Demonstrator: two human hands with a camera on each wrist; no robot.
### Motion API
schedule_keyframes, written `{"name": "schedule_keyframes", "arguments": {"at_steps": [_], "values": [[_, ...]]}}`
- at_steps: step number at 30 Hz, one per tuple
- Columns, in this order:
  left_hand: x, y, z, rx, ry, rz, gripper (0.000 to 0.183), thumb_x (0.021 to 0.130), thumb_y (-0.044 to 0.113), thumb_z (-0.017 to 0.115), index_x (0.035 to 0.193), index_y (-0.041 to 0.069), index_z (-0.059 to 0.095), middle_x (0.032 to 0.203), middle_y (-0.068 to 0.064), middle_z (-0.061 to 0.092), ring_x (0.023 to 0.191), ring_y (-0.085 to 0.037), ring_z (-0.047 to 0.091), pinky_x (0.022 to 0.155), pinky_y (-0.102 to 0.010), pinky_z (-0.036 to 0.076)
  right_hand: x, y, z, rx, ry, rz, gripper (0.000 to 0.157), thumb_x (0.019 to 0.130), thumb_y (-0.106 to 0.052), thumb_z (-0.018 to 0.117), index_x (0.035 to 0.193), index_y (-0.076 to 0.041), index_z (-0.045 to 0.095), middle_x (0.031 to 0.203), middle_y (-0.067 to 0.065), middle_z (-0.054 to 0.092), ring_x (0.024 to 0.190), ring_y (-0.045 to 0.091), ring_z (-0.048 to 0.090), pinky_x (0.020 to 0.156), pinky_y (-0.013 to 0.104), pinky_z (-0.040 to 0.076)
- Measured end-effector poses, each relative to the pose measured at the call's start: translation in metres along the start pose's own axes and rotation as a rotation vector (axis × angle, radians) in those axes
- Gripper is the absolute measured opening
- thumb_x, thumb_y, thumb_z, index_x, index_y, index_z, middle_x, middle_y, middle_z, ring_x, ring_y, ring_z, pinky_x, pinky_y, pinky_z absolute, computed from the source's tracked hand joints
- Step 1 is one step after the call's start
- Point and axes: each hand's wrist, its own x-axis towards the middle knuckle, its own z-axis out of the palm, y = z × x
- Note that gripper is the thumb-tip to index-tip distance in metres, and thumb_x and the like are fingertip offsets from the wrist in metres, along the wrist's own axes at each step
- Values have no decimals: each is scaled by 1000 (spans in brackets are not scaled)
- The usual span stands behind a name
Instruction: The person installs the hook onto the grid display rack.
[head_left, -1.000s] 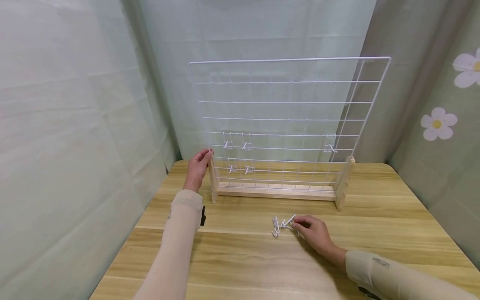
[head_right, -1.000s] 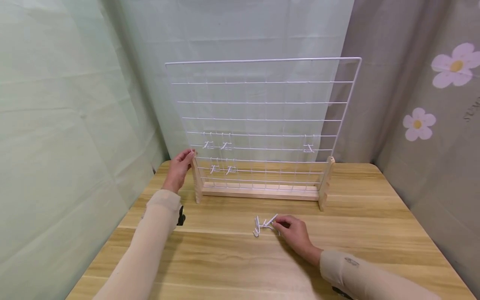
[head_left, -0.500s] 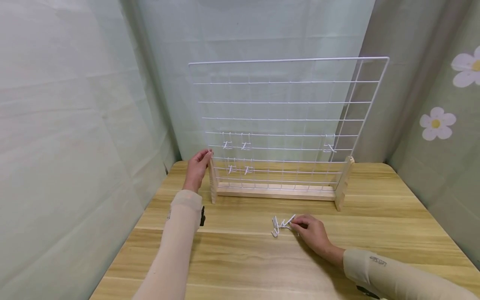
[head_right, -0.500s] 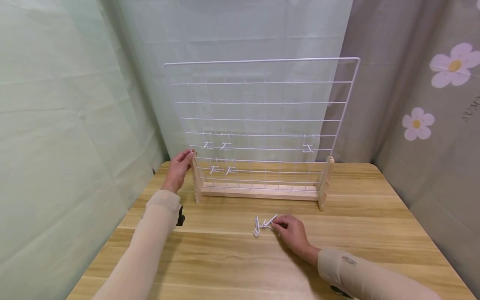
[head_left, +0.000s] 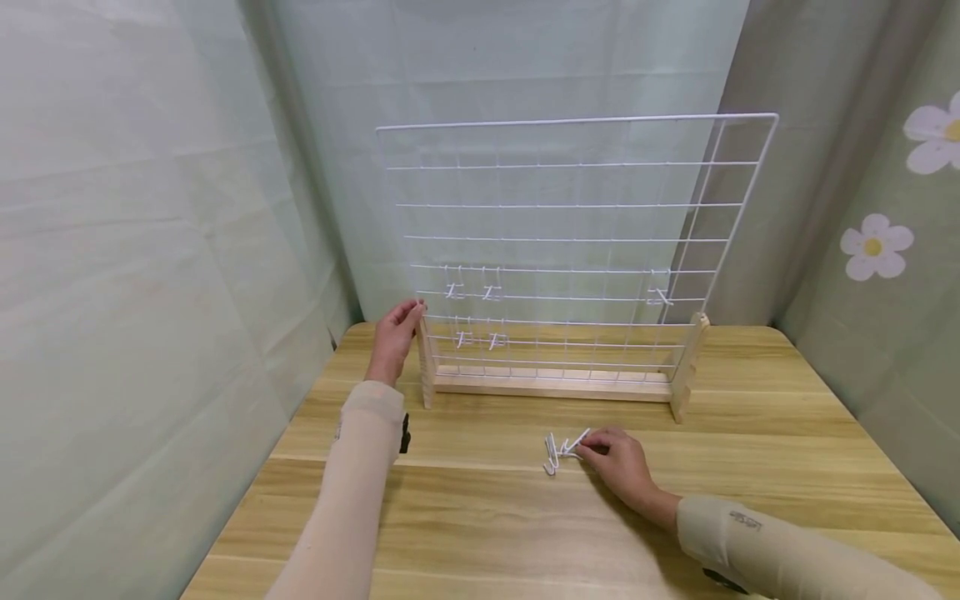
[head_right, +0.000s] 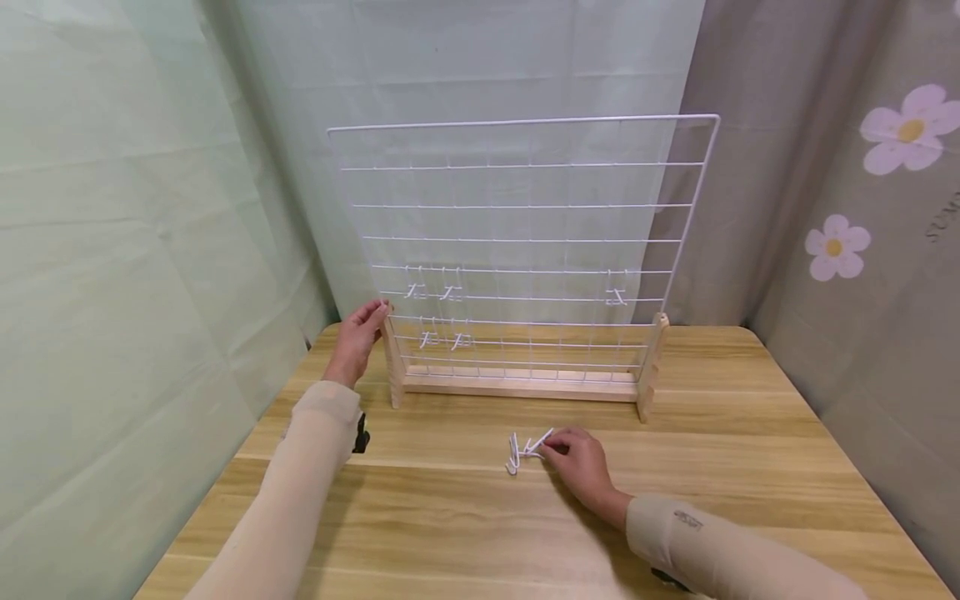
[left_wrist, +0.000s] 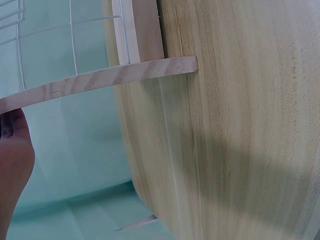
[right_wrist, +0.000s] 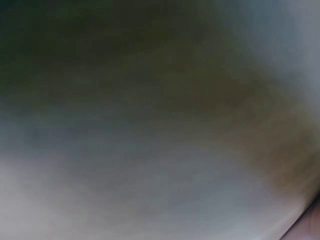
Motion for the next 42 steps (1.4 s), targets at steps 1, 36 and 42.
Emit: {"name": "schedule_keyframes", "arguments": {"at_steps": [1,36,42], "values": [[0,0,0,-1,0,0,47,101,34,57,138,5,55,142,-6,54,130,-20,48,111,-35,35,1,0,0,-4,-4,4,10,74,-8,87,75,-13,77,79,-7,68,81,17,63,74,32,50],[2,-1,0,-37,-3,7,46,101,32,58,137,3,55,143,-7,54,129,-22,48,111,-36,36,11,-2,-12,60,13,191,6,88,-11,75,87,-5,77,83,3,72,76,12,61,67,24,50],[2,-2,1,-66,3,27,45,102,27,57,137,-1,54,144,-12,52,130,-23,48,111,-36,36,18,-5,-20,63,54,200,14,90,-17,74,90,-4,77,85,5,74,75,10,62,66,22,49]]}}
